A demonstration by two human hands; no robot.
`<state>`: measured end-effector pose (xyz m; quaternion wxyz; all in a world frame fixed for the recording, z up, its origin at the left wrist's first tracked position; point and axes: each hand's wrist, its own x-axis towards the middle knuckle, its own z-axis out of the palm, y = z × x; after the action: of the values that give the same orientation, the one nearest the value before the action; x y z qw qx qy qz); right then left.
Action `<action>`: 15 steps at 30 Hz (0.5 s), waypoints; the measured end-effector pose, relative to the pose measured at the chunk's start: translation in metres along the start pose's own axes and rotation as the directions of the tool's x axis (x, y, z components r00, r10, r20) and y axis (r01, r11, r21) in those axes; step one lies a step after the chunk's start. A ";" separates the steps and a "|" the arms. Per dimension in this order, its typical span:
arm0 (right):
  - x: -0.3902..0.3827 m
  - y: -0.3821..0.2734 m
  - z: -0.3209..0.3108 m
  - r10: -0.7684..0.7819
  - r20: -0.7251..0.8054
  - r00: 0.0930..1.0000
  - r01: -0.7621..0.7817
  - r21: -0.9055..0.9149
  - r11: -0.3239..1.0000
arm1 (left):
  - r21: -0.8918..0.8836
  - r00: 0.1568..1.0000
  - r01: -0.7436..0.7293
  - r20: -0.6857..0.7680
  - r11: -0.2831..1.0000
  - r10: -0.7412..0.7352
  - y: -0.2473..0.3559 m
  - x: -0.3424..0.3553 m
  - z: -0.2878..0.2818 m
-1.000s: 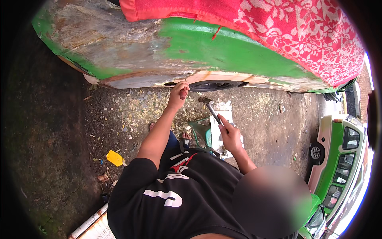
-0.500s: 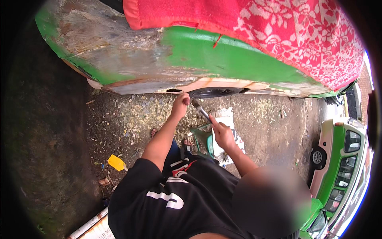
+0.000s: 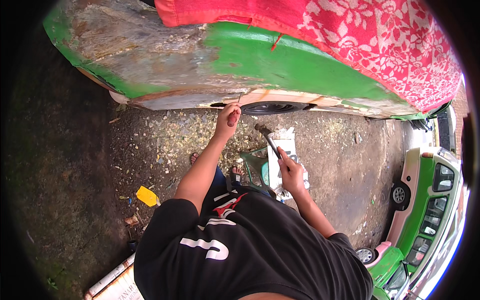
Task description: The person uses a hammer and a chisel to chip away at the lower edge of a green car panel, removing rust and old paint. The person repeatedly strikes the chisel to break up the material along the panel's bottom edge.
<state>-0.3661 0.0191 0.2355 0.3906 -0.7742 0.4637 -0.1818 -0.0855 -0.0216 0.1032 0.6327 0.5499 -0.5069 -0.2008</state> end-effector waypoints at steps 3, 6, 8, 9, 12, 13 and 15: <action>0.000 -0.002 -0.001 -0.002 -0.015 1.000 0.002 0.017 1.000 | -0.014 1.000 0.008 0.008 1.000 -0.008 -0.002 -0.001 0.002; -0.001 -0.001 -0.001 -0.038 -0.041 0.998 0.039 0.018 0.999 | -0.014 1.000 -0.009 0.009 1.000 0.009 -0.002 -0.001 0.005; 0.000 -0.005 0.000 -0.017 -0.025 1.000 0.018 0.030 0.999 | -0.007 1.000 -0.004 0.001 1.000 0.004 -0.002 -0.001 0.006; 0.002 -0.008 0.001 -0.006 -0.018 1.000 0.007 0.035 0.999 | -0.001 1.000 0.008 -0.002 1.000 -0.008 -0.002 -0.001 0.008; 0.014 -0.028 0.005 -0.163 -0.025 0.986 0.162 -0.009 0.987 | -0.084 0.996 0.086 0.001 0.993 -0.086 -0.007 0.002 0.008; 0.018 -0.034 0.004 -0.252 -0.009 0.968 0.252 -0.043 0.967 | -0.133 0.992 0.122 0.010 0.984 -0.122 -0.007 0.002 0.010; 0.027 -0.047 0.002 -0.430 0.031 0.902 0.431 -0.101 0.897 | -0.059 1.000 0.010 -0.015 0.998 -0.011 -0.009 0.004 0.012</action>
<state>-0.3247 0.0094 0.2681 0.3014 -0.8777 0.2884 -0.2359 -0.0912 -0.0335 0.0956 0.6514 0.5351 -0.4931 -0.2148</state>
